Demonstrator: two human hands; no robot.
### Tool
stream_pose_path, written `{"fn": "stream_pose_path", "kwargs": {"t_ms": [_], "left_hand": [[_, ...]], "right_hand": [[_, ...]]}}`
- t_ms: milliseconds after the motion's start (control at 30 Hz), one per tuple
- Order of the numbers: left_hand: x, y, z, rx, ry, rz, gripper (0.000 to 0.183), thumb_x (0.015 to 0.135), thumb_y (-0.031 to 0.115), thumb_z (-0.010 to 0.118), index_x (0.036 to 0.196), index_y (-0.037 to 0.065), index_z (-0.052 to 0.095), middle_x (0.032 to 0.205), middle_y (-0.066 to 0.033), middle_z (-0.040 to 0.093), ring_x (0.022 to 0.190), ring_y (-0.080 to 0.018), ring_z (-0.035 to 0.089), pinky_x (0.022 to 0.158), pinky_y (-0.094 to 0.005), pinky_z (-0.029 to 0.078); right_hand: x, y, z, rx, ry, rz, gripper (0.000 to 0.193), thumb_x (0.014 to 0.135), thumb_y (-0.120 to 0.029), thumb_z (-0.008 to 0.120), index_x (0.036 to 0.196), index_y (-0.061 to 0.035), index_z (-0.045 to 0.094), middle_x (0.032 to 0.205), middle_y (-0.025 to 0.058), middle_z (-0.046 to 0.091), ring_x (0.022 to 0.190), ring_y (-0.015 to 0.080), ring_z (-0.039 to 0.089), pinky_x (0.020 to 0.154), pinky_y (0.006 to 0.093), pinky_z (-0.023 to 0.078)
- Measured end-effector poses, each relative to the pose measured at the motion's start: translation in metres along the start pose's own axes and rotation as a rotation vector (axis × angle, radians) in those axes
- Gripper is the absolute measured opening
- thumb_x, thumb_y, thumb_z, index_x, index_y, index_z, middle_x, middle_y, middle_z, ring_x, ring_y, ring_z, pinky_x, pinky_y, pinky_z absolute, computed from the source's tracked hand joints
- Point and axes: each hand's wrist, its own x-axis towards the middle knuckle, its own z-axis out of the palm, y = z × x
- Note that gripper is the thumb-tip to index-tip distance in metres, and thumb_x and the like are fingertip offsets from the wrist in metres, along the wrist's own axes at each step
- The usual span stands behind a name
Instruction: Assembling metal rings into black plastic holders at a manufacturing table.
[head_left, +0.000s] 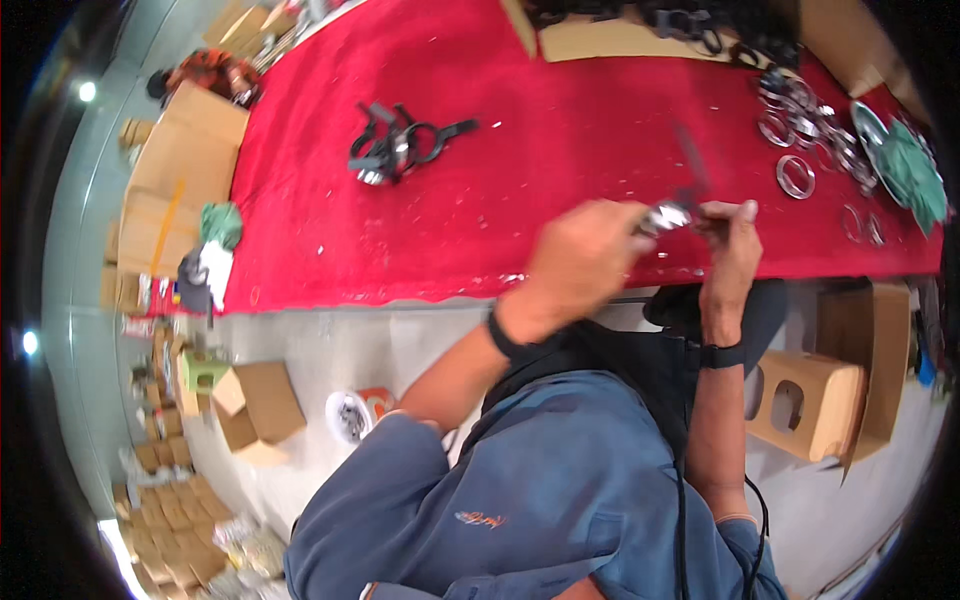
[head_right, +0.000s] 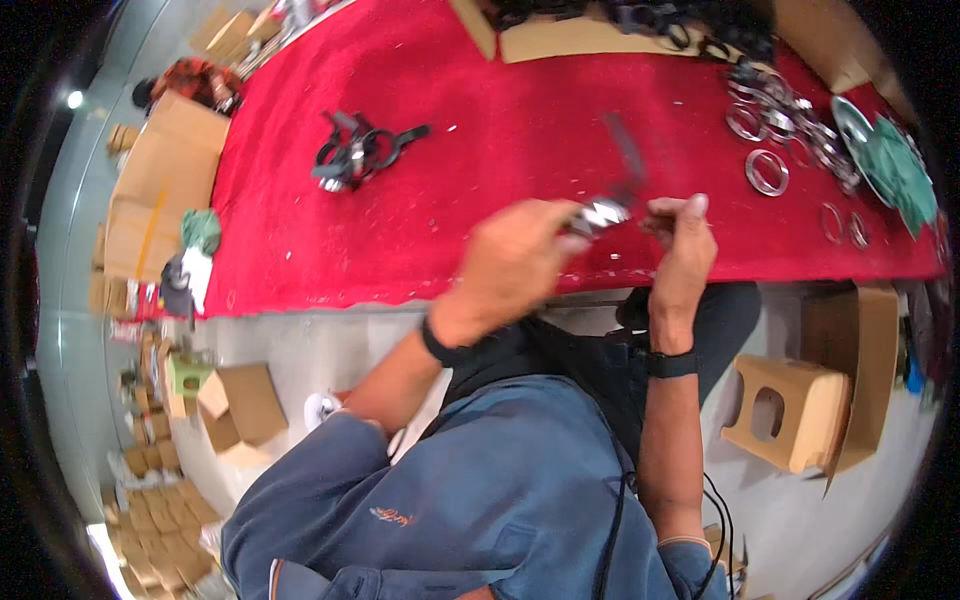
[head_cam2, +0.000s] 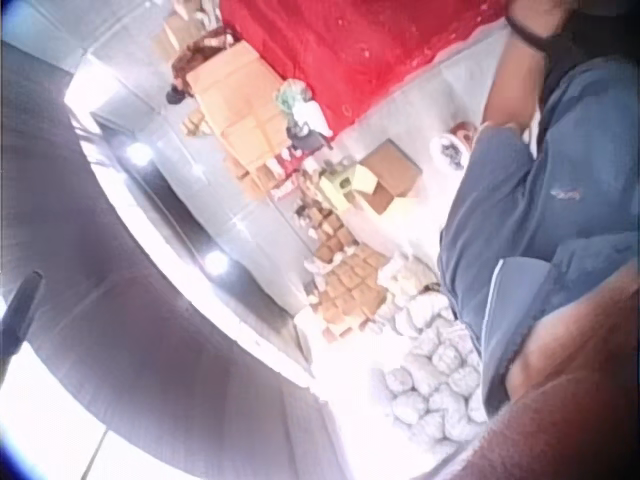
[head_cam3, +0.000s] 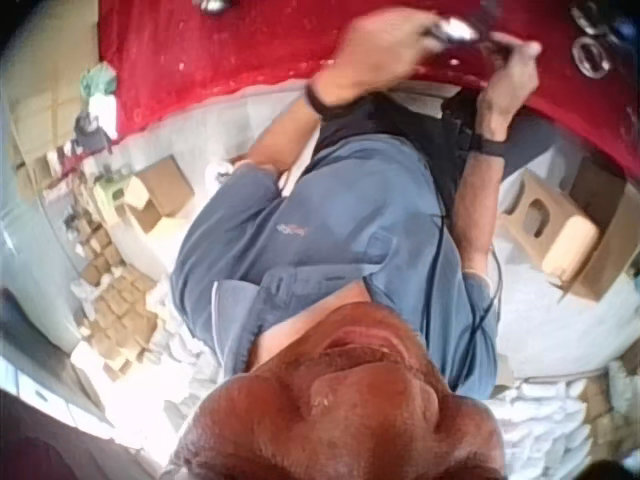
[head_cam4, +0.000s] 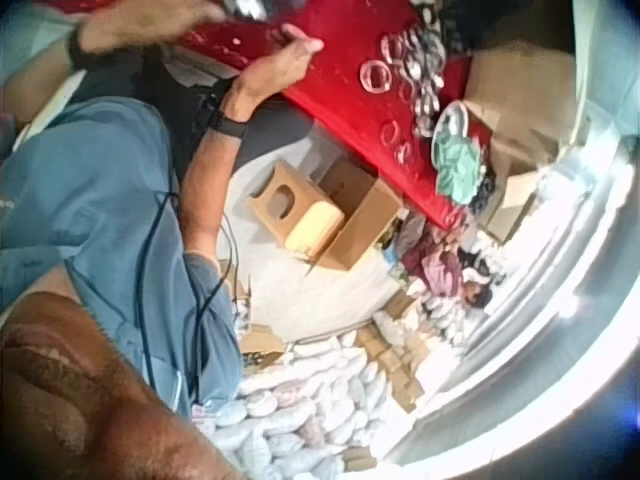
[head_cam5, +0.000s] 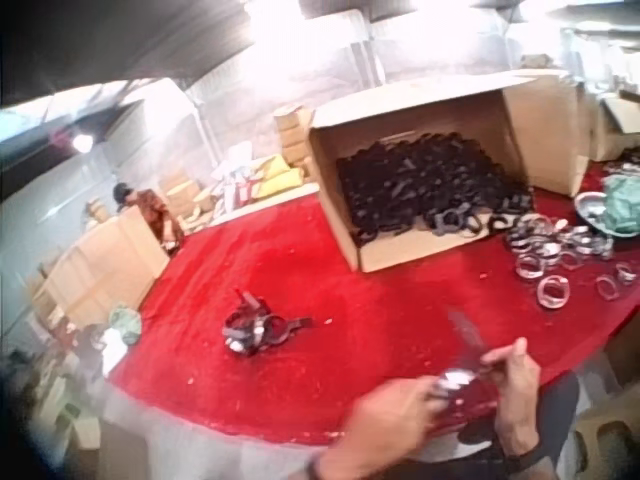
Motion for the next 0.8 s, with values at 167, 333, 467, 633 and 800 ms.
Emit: {"fn": "stream_pose_path", "kwargs": {"t_ms": [167, 333, 467, 633, 800], "left_hand": [[0.004, -0.121, -0.125, 0.692, 0.113, 0.09, 0.022, 0.093, 0.01, 0.076, 0.115, 0.006, 0.076, 0.103, -0.0155, 0.075, 0.098, -0.036, 0.071, 0.085, -0.0482, 0.057], [0.0, -0.21, -0.208, 0.922, -0.025, -0.286, 0.041, 0.087, 0.013, 0.083, 0.127, 0.007, 0.073, 0.124, -0.0174, 0.072, 0.114, -0.0401, 0.068, 0.096, -0.0498, 0.055], [0.015, -0.214, -0.189, 0.925, 0.061, -0.215, 0.045, 0.085, 0.015, 0.086, 0.128, 0.005, 0.073, 0.13, -0.0211, 0.07, 0.121, -0.042, 0.065, 0.104, -0.0505, 0.053], [0.063, -0.182, -0.102, 0.691, 0.017, -0.036, 0.04, 0.087, 0.02, 0.086, 0.122, 0.004, 0.076, 0.132, -0.0204, 0.072, 0.125, -0.0411, 0.066, 0.108, -0.0494, 0.053], [0.164, -0.153, -0.011, 0.473, -0.086, 0.025, 0.046, 0.088, 0.023, 0.086, 0.128, 0.004, 0.074, 0.129, -0.023, 0.074, 0.125, -0.0404, 0.068, 0.107, -0.0478, 0.055]], "right_hand": [[0.005, 0.015, -0.036, -0.034, 0.025, 0.02, 0.055, 0.115, -0.045, 0.056, 0.096, 0.0031, 0.074, 0.088, 0.0076, 0.073, 0.081, 0.016, 0.069, 0.077, 0.0328, 0.057], [0.058, 0.003, -0.121, -0.622, 0.203, -0.145, 0.044, 0.109, -0.038, 0.065, 0.094, 0.003, 0.074, 0.084, 0.0147, 0.074, 0.081, 0.0239, 0.072, 0.077, 0.039, 0.056], [0.126, -0.021, -0.186, -1.001, 0.394, -0.274, 0.032, 0.096, -0.029, 0.079, 0.113, -0.0017, 0.078, 0.113, 0.0218, 0.078, 0.107, 0.0376, 0.075, 0.094, 0.0477, 0.057], [0.157, -0.005, -0.144, -1.143, 0.056, -0.594, 0.09, 0.077, -0.037, 0.096, 0.153, -0.007, 0.058, 0.159, 0.0262, 0.054, 0.144, 0.045, 0.053, 0.122, 0.0508, 0.044], [0.159, 0.022, -0.115, -1.173, 0.095, -0.474, 0.099, 0.077, -0.032, 0.097, 0.16, -0.0074, 0.049, 0.159, 0.0293, 0.052, 0.145, 0.0473, 0.052, 0.12, 0.0543, 0.044]]}}
